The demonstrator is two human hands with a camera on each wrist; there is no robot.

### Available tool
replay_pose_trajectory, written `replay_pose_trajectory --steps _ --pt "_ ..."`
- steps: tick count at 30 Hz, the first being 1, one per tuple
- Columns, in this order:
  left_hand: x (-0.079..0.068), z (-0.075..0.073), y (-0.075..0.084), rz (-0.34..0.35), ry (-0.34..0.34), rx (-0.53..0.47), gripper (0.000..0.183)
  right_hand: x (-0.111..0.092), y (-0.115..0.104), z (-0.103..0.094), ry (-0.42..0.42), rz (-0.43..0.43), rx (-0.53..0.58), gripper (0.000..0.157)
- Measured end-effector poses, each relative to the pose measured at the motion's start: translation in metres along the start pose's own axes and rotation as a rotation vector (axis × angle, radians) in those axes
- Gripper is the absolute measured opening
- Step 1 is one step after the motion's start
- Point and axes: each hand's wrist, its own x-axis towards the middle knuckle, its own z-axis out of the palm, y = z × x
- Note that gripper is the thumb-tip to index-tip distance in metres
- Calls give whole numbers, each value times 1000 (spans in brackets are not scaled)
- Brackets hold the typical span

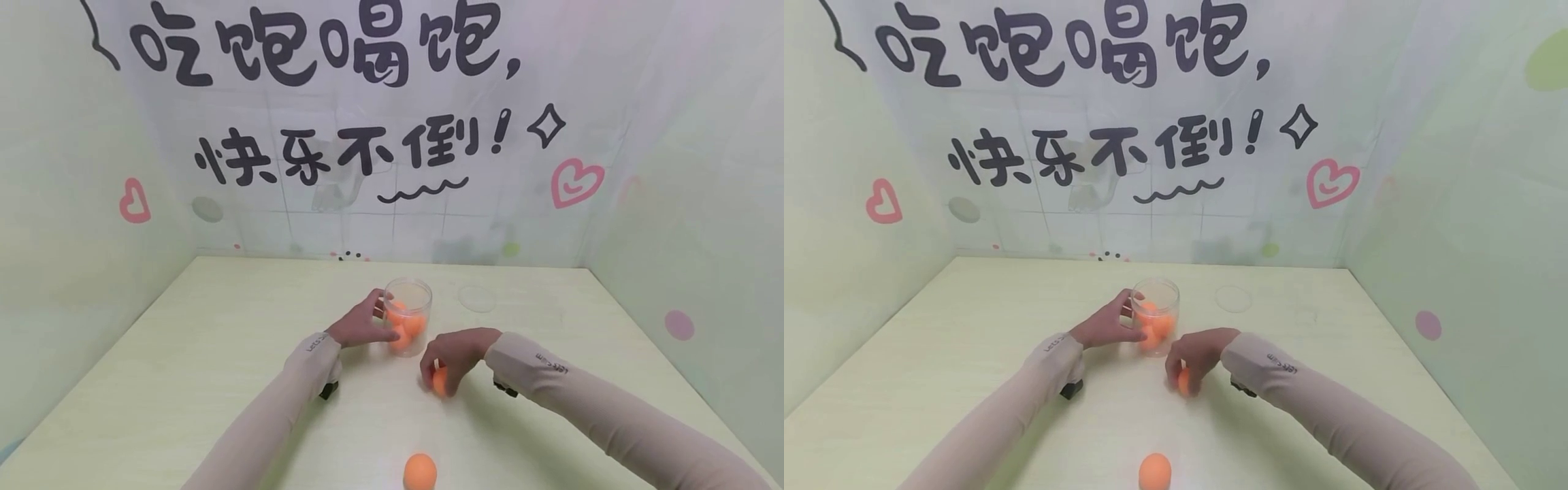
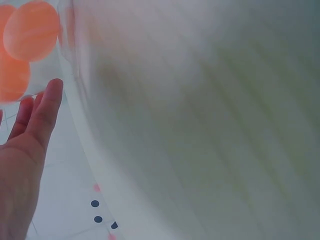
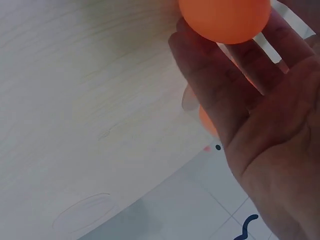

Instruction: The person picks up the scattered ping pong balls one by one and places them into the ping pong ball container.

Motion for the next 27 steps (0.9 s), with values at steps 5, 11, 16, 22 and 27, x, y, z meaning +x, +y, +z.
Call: replay_pose_trajectory --steps 5,11,16,22,27 --pt "-2 0 0 -10 4 1 71 -6 -6 -3 -101 165 87 29" --pt "-2 1 -1 -3 7 5 72 -9 -9 -5 -123 197 91 29" --pt "2 1 -1 8 11 6 72 -12 -8 -13 -104 208 95 29" --pt "3 1 0 1 16 9 72 -18 -7 -20 -86 221 114 28" --pt "1 4 1 -4 28 15 72 -25 -5 -28 -65 218 101 28"
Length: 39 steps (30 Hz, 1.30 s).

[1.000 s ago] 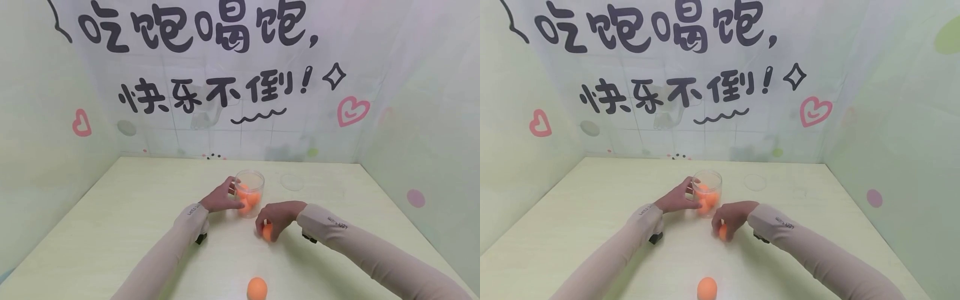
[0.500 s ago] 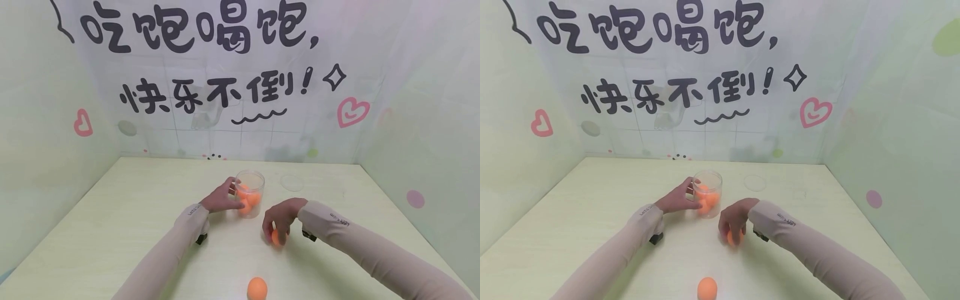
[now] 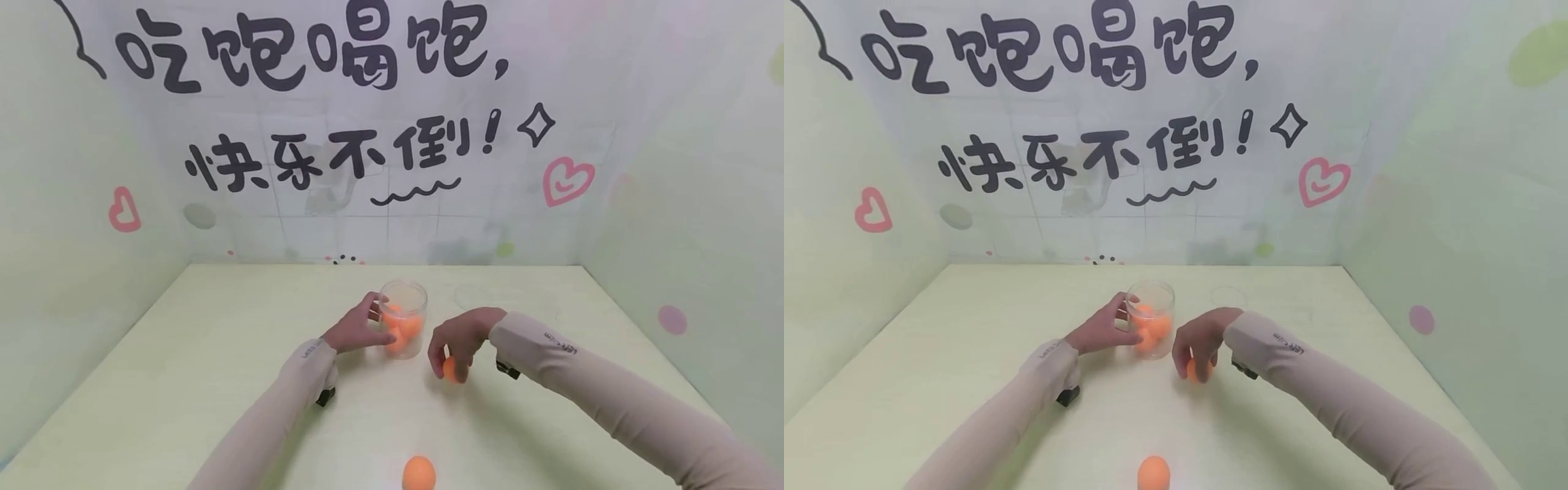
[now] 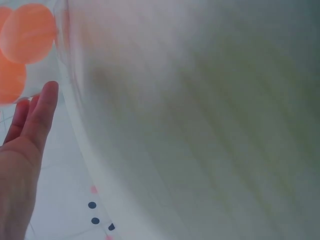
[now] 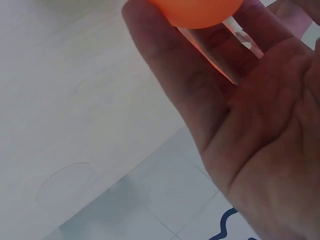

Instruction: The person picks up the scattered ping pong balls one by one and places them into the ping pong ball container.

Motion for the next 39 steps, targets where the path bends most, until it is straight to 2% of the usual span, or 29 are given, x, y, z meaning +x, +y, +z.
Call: replay_pose_trajectory --steps 6,13,21,24,29,33,39 --pt "2 2 -3 10 2 -1 72 -9 4 -19 26 -26 28 27" --pt "1 -3 0 17 -1 0 71 -22 2 -54 52 -97 15 26" --pt "2 -4 4 23 -11 -8 69 -35 3 -76 137 -121 10 27" --pt "1 -4 3 3 -4 -23 68 -37 2 -82 206 -139 -35 26" --pt "-2 -3 1 5 -4 -30 68 -35 2 -93 382 -199 -126 26" --pt "-4 -2 0 9 -13 -36 68 -31 3 -101 516 -263 -148 28" --pt "-2 -1 -3 26 -12 -21 69 -23 1 -105 668 -331 -184 30"
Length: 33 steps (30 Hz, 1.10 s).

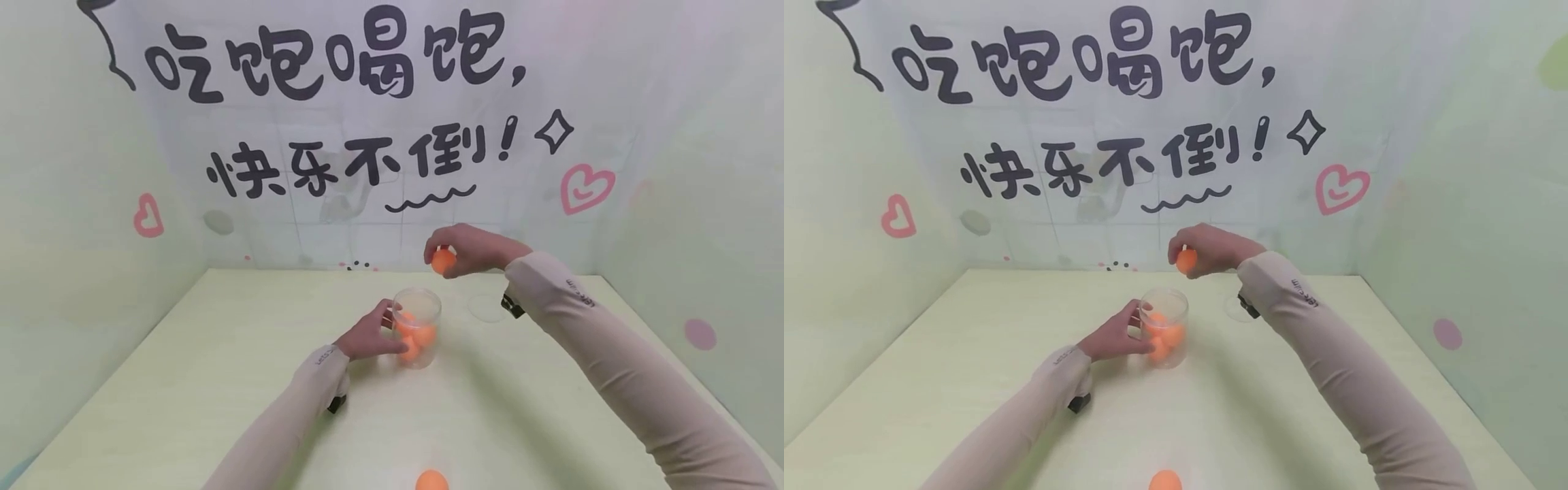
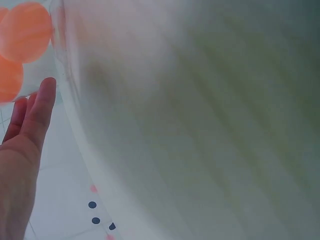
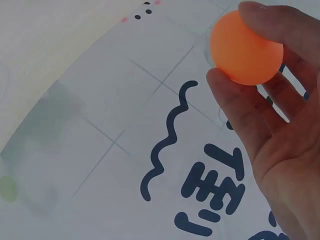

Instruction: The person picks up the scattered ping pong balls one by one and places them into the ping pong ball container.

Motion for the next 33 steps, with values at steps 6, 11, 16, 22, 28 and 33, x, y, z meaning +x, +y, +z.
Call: replay_pose_trajectory --steps 6,11,16,22,28,33 --pt "0 0 -2 10 5 6 67 8 -7 14 109 -98 -69 29" --pt "-1 1 0 -41 13 16 69 15 -9 33 174 -194 -43 27" --pt "0 1 -3 -29 18 23 68 19 -12 48 161 -248 -26 26" --pt "-1 1 -2 -34 20 15 66 22 -12 59 50 -222 -44 26" --pt "-1 0 -3 -24 15 30 67 23 -14 67 6 -219 -32 24" --pt "0 0 -4 -12 10 32 67 23 -14 72 -43 -188 -28 26"
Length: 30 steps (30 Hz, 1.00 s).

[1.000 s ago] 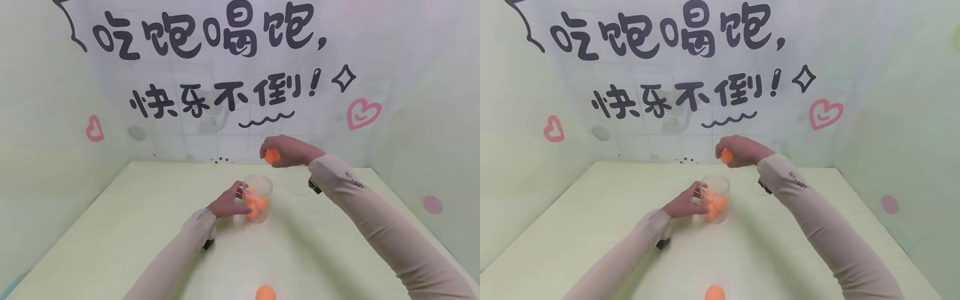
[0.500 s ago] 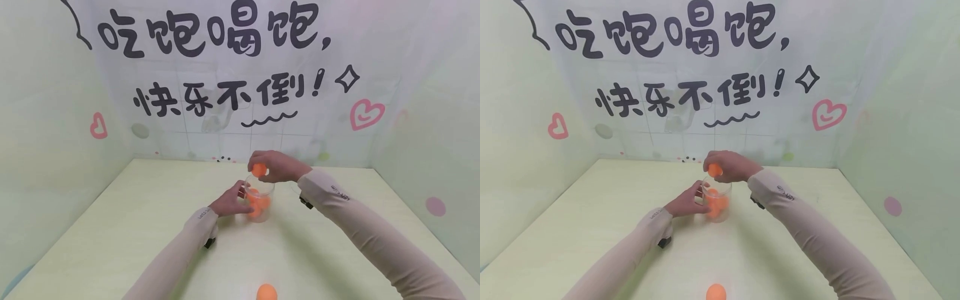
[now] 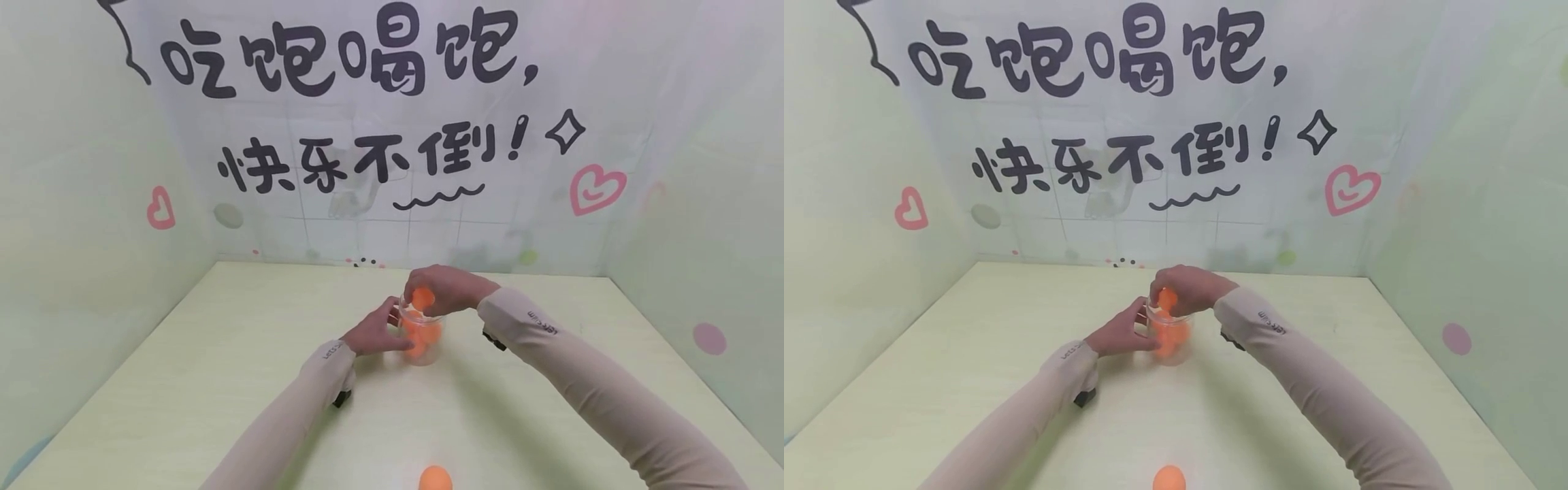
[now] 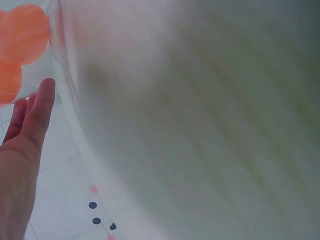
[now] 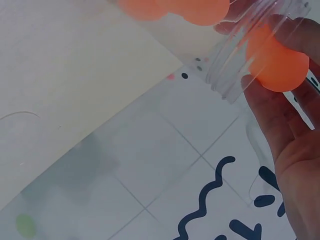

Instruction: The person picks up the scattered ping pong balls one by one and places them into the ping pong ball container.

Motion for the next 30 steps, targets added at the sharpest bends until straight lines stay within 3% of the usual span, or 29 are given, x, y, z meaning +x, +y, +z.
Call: replay_pose_trajectory --steps 10,30 --pt "-2 -1 2 10 -30 -5 62 2 0 1 -56 71 31 29" --pt "-4 -1 0 2 -28 -3 63 7 6 6 -105 71 41 33"
